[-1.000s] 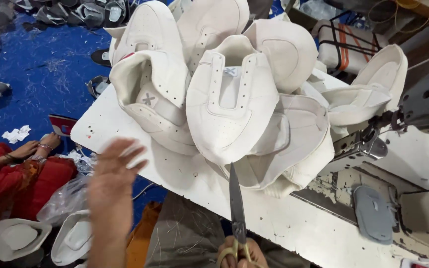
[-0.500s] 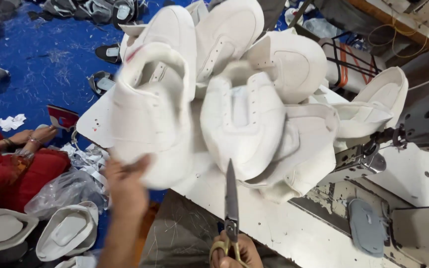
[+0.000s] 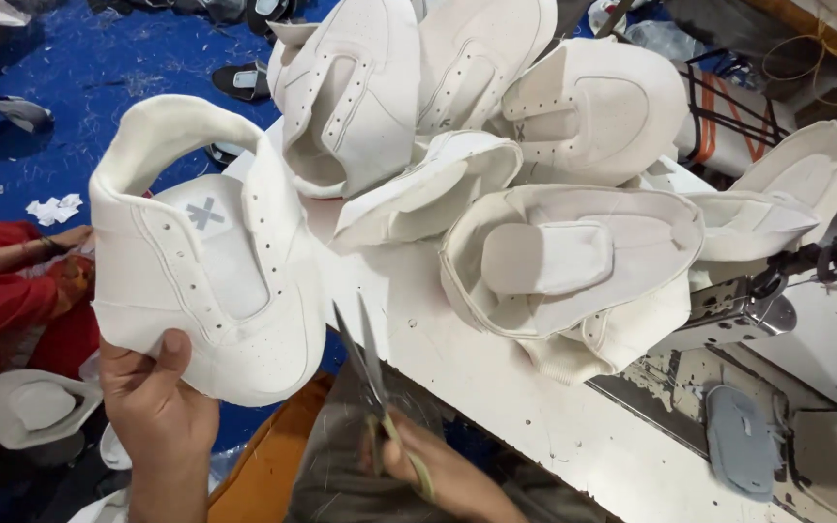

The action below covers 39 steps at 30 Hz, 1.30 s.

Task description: The person uses scissors to trim excess threads from the edges of white shoe uppers. They pick up shoes from a pile, cut the threads, and place the shoes back down.

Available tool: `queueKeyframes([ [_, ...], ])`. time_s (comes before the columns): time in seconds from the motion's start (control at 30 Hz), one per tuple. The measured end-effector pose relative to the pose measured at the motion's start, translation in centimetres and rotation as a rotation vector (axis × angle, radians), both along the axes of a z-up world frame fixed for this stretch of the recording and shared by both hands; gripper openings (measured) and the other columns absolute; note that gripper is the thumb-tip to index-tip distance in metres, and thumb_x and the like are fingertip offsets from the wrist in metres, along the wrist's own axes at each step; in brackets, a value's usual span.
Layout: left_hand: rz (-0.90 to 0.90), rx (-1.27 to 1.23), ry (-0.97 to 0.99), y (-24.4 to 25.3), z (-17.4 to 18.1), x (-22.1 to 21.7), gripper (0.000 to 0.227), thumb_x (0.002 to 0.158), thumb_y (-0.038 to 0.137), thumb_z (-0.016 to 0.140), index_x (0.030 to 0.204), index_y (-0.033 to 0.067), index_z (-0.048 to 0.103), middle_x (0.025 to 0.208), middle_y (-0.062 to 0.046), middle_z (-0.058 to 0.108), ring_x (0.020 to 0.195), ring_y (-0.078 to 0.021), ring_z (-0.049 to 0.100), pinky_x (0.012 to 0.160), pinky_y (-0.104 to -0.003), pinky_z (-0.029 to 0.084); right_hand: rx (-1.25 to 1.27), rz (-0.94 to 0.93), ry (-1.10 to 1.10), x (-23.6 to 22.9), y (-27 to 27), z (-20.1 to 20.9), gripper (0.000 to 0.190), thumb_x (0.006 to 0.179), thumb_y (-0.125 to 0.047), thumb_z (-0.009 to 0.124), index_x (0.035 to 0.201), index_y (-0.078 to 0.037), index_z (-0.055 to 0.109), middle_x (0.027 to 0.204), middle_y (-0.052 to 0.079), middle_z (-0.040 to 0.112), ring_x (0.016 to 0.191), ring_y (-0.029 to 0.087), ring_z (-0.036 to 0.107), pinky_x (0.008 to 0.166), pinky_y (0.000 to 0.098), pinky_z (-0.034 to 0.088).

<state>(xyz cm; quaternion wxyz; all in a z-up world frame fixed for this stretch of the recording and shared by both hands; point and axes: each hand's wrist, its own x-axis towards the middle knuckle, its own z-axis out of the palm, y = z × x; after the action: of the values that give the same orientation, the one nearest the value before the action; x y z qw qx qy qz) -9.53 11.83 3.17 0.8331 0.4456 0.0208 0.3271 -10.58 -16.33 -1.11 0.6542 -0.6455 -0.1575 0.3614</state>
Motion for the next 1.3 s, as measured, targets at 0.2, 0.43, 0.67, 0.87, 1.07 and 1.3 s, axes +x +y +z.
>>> queueKeyframes([
  [0.2,0.007,0.028,0.038,-0.2,0.4,-2.1,0.045,0.102,-0.007,0.063,0.146,-0.0064,0.055,0.139,-0.019,0.064,0.132,-0.0266,0.063,0.122,-0.044,0.049,-0.263,-0.099,-0.119,4.0,4.8,4.5,0.078,0.077,-0.082,0.056,0.094,-0.006,0.06,0.081,0.006,0.056,0.075,0.017,0.055,0.069,0.0349,0.047],
  [0.43,0.055,0.166,-0.038,-0.1,0.9,-2.1,0.048,0.107,0.003,0.07,0.15,-0.0061,0.051,0.15,-0.02,0.059,0.14,-0.029,0.059,0.127,-0.045,0.047,-0.206,-0.211,-0.172,2.2,3.5,-1.7,0.087,0.074,-0.085,0.067,0.093,-0.001,0.064,0.075,0.006,0.053,0.073,0.017,0.049,0.062,0.0367,0.042],
  [0.67,0.11,0.323,0.02,-2.8,5.1,-1.2,0.057,0.101,0.012,0.065,0.154,-0.0015,0.045,0.156,-0.018,0.055,0.147,-0.0317,0.055,0.122,-0.047,0.045,-0.29,-0.193,-0.22,3.7,4.3,3.1,0.099,0.066,-0.09,0.062,0.12,-0.008,0.053,0.09,0.009,0.062,0.079,0.021,0.06,0.066,0.0374,0.052],
  [0.87,0.134,0.307,0.029,-2.0,6.4,-2.9,0.048,0.111,0.008,0.063,0.154,-0.0039,0.046,0.154,-0.023,0.054,0.144,-0.0342,0.055,0.12,-0.047,0.046,-0.477,-0.23,-0.351,3.6,5.3,2.1,0.057,0.071,-0.057,0.085,0.085,-0.006,0.065,0.066,0.002,0.062,0.057,0.016,0.057,0.056,0.0334,0.05],
  [1.07,-0.018,0.23,0.208,-1.7,1.8,-7.7,0.045,0.106,0.009,0.064,0.147,-0.0056,0.05,0.142,-0.02,0.059,0.13,-0.0288,0.059,0.11,-0.041,0.049,-0.374,-0.174,-0.222,1.7,1.9,-1.1,0.047,0.076,-0.043,0.09,0.069,-0.006,0.061,0.057,-0.002,0.057,0.053,0.01,0.051,0.051,0.031,0.04],
  [1.3,-0.167,0.105,0.44,5.7,-14.9,-2.5,0.041,0.101,0.01,0.065,0.137,-0.0074,0.056,0.128,-0.016,0.065,0.113,-0.0225,0.064,0.097,-0.034,0.051,-0.135,-0.362,-0.305,-5.4,-4.8,-8.3,0.032,0.076,-0.024,0.09,0.071,-0.003,0.066,0.058,0.003,0.059,0.056,0.01,0.056,0.053,0.029,0.044],
])
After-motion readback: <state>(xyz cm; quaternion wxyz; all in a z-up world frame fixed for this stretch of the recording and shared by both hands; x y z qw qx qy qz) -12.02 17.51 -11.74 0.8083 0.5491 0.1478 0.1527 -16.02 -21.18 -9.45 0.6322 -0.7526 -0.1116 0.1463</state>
